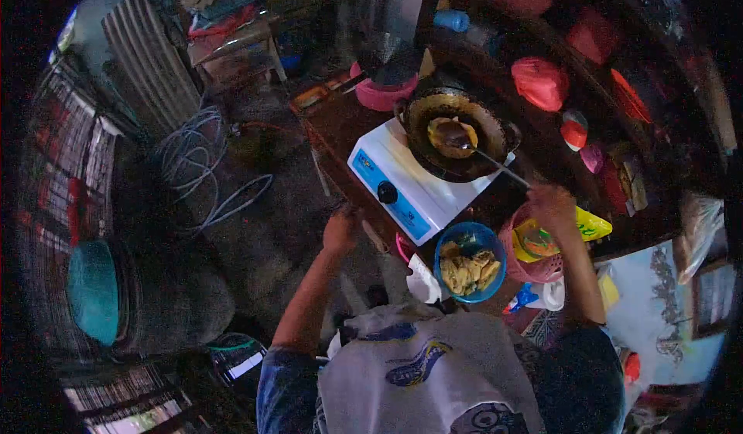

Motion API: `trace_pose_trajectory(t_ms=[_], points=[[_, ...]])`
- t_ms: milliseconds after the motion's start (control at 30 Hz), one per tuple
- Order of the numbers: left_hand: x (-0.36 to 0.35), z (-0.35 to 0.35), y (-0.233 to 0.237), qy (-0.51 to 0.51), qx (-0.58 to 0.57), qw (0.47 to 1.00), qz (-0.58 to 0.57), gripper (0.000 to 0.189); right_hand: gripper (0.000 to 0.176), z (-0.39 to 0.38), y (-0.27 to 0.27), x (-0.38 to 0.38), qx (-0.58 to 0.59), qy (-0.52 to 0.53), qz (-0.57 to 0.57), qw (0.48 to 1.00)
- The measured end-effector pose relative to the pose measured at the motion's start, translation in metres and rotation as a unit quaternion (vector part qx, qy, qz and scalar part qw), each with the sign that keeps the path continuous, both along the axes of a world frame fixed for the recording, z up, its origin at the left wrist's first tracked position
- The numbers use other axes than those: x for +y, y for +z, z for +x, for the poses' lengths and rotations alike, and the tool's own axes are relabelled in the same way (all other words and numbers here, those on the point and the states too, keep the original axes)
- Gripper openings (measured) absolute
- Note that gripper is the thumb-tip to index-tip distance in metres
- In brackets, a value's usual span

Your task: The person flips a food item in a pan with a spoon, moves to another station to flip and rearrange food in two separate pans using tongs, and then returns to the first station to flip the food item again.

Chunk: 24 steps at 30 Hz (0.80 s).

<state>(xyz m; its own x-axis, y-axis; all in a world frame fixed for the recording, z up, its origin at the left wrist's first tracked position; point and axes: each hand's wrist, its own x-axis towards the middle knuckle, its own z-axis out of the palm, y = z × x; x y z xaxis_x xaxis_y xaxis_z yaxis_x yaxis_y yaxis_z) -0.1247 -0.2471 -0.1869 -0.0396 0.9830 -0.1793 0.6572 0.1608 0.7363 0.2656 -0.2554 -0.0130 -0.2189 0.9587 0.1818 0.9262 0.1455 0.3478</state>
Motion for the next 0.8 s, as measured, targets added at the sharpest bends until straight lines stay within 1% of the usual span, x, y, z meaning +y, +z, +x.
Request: trace_pose_trajectory(t_ms=[33,67,100,133,167,200,233,267,300,333,367,400,433,467,500,533,567,600,633,667,700,733,767,800], points=[[0.009,0.003,0.002,-0.04,0.042,0.997,0.041,0.034,0.029,0.014,0.007,0.002,0.0,-0.01,-0.032,0.999],[0.017,0.006,0.001,-0.08,0.083,0.99,0.079,0.034,0.025,0.0,0.033,-0.002,-0.007,-0.063,-0.028,0.998],[0.025,0.009,-0.002,-0.084,0.079,0.991,0.072,0.034,0.025,-0.015,0.053,-0.005,-0.015,-0.113,-0.027,0.993],[0.037,0.012,-0.005,-0.107,0.054,0.992,0.05,0.036,0.025,0.017,0.048,0.004,-0.037,-0.098,-0.057,0.993],[0.047,0.016,-0.01,-0.127,0.027,0.991,0.028,0.038,0.028,0.024,0.06,0.003,0.055,-0.084,-0.05,0.994],[0.054,0.023,-0.029,-0.126,0.019,0.992,0.019,0.038,0.031,0.036,0.065,0.002,0.028,-0.087,-0.039,0.995],[0.063,0.033,-0.059,-0.12,0.065,0.988,0.066,0.039,0.031,0.014,0.082,0.003,-0.05,-0.008,-0.011,0.999],[0.067,0.041,-0.078,-0.114,0.11,0.981,0.114,0.04,0.031,0.011,0.092,0.002,-0.057,-0.007,-0.02,0.998],[0.064,0.041,-0.065,-0.114,0.102,0.983,0.105,0.04,0.031,0.014,0.099,0.0,-0.091,0.027,-0.059,0.994],[0.061,0.04,-0.052,-0.125,0.046,0.986,0.105,0.04,0.032,0.011,0.106,-0.003,-0.125,0.06,-0.096,0.986],[0.058,0.037,-0.038,-0.135,-0.009,0.985,0.105,0.04,0.032,0.0,0.113,-0.008,-0.133,0.061,-0.104,0.984],[0.057,0.033,-0.034,-0.132,-0.019,0.986,0.099,0.04,0.031,-0.011,0.121,-0.012,-0.012,-0.003,-0.094,0.995],[0.056,0.03,-0.032,-0.156,-0.004,0.979,0.134,0.039,0.031,-0.02,0.125,-0.016,0.107,-0.068,-0.081,0.989],[0.056,0.029,-0.035,-0.179,0.012,0.969,0.169,0.038,0.031,-0.019,0.123,-0.021,0.096,-0.067,-0.088,0.989],[0.057,0.032,-0.036,-0.172,0.012,0.969,0.177,0.035,0.031,-0.013,0.121,-0.025,0.058,-0.095,-0.073,0.991],[0.057,0.035,-0.037,-0.167,0.001,0.971,0.172,0.035,0.031,-0.01,0.122,-0.025,0.021,-0.121,-0.058,0.991],[0.055,0.035,-0.029,-0.162,0.012,0.975,0.149,0.033,0.031,-0.026,0.127,-0.023,0.02,-0.187,-0.085,0.979],[0.055,0.034,-0.026,-0.158,0.024,0.979,0.126,0.032,0.031,-0.031,0.128,-0.026,0.01,-0.183,-0.09,0.979],[0.061,0.044,-0.056,-0.149,-0.007,0.964,0.222,0.031,0.032,-0.032,0.128,-0.033,-0.026,-0.198,-0.035,0.979],[0.06,0.044,-0.057,-0.144,-0.013,0.965,0.218,0.031,0.032,-0.035,0.129,-0.036,-0.061,-0.21,0.02,0.976],[0.059,0.044,-0.055,-0.144,-0.01,0.966,0.215,0.03,0.031,-0.126,0.138,-0.039,-0.178,-0.201,0.007,0.963],[0.058,0.045,-0.054,-0.145,-0.006,0.966,0.212,0.03,0.031,-0.123,0.137,-0.037,-0.184,-0.197,0.005,0.963],[0.061,0.056,-0.069,-0.144,0.017,0.96,0.241,0.031,0.031,-0.111,0.136,-0.036,-0.182,-0.229,-0.006,0.956],[0.062,0.057,-0.068,-0.141,0.013,0.961,0.239,0.031,0.032,-0.1,0.134,-0.036,-0.18,-0.262,-0.016,0.948]])
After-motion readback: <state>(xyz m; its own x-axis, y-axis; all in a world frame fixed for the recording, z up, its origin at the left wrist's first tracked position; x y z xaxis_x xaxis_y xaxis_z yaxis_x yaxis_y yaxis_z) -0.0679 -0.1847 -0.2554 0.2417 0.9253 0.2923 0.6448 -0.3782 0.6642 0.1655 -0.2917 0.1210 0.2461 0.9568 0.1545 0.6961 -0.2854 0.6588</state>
